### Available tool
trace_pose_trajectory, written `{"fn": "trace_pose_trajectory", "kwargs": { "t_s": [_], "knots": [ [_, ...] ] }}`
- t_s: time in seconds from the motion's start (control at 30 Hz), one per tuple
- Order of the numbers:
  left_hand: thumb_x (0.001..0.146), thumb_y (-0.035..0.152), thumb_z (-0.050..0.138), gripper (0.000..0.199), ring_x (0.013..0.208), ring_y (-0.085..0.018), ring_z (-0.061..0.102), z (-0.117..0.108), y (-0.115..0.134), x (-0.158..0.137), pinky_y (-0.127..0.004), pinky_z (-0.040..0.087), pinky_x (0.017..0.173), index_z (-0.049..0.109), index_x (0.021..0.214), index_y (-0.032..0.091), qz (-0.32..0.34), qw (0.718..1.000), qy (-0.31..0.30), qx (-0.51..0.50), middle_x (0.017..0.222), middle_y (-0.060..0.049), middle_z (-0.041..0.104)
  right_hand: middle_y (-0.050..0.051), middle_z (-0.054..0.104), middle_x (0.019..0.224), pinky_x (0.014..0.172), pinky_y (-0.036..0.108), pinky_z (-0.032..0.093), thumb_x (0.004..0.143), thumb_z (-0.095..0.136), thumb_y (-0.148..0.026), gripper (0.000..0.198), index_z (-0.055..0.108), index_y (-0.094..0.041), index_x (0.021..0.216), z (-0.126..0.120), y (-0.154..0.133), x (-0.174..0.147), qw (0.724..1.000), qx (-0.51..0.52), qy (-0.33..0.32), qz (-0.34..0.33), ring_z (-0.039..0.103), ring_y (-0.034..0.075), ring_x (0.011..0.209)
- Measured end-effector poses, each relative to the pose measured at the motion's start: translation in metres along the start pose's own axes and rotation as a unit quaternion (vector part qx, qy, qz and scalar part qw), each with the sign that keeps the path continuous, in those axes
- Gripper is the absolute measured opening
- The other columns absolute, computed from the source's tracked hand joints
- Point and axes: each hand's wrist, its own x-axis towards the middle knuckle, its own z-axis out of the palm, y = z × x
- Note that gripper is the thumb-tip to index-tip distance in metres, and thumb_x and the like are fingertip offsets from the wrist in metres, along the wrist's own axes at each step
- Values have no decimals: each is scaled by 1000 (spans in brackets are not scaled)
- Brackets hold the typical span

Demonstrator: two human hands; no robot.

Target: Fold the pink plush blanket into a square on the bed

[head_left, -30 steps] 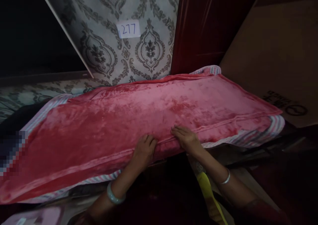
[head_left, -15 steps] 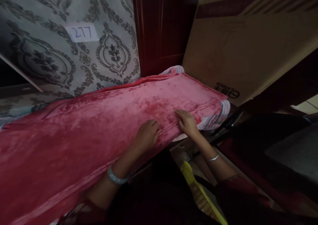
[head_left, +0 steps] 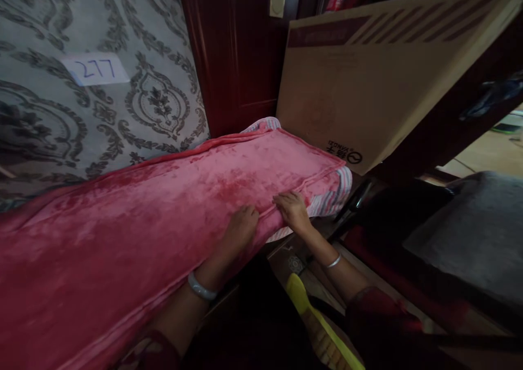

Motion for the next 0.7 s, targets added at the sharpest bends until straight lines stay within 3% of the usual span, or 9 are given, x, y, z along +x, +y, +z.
{"fn": "trace_pose_trajectory", "kwargs": {
  "t_s": [0.1, 0.2, 0.33, 0.4, 0.47, 0.57, 0.7],
  "knots": [
    [96, 14, 49, 24, 107, -27, 62, -7, -1, 3, -39, 50, 94, 71, 104, 14, 17, 1000, -16, 2, 107, -14, 69, 10, 77, 119, 112, 48, 39, 104, 45, -26, 33, 77, -21, 112, -3, 7, -5, 1000, 18, 13, -18, 66, 26, 116],
    [100, 23, 46, 28, 107, -27, 64, -19, -4, 21, -39, 50, 96, 72, 104, 16, 33, 999, -15, -16, 107, -13, 71, 12, 76, 119, 108, 47, 44, 105, 39, -29, 39, 75, -19, 119, -16, 26, 7, 999, 3, 17, 26, 67, 27, 113],
    [102, 24, 42, 40, 131, -26, 56, -24, -6, 58, -41, 40, 115, 63, 136, 16, 45, 998, -15, -36, 142, -14, 63, 16, 55, 153, 116, 50, 39, 104, 34, -30, 54, 52, -11, 152, -38, 59, 40, 987, -84, 12, 137, 47, 31, 143],
    [102, 30, 47, 52, 147, -31, 41, -17, -7, 73, -50, 29, 124, 49, 152, 18, 50, 998, -28, -40, 160, -14, 46, 13, 39, 165, 121, 54, 32, 105, 34, -34, 58, 41, -15, 160, -44, 72, 51, 980, -123, -39, 154, 33, 32, 153],
    [102, 38, 49, 60, 155, -35, 28, -4, -8, 81, -61, 20, 126, 41, 159, 23, 60, 996, -53, -33, 168, -12, 35, 9, 33, 168, 122, 59, 28, 106, 34, -38, 57, 39, -22, 161, -44, 81, 54, 970, -148, -113, 159, 28, 32, 156],
    [103, 46, 42, 60, 159, -36, 18, 16, -10, 81, -67, 14, 125, 36, 161, 32, 74, 995, -69, -21, 171, -7, 28, 7, 30, 169, 121, 61, 28, 108, 29, -39, 56, 38, -26, 161, -38, 91, 45, 954, -160, -185, 176, 27, 30, 156],
    [104, 49, 36, 60, 159, -35, 16, 29, -12, 74, -66, 11, 125, 35, 162, 34, 72, 995, -60, -30, 171, -5, 27, 6, 26, 171, 121, 61, 29, 109, 25, -40, 56, 33, -28, 163, -36, 95, 35, 948, -168, -200, 181, 25, 28, 157]
  ]
}}
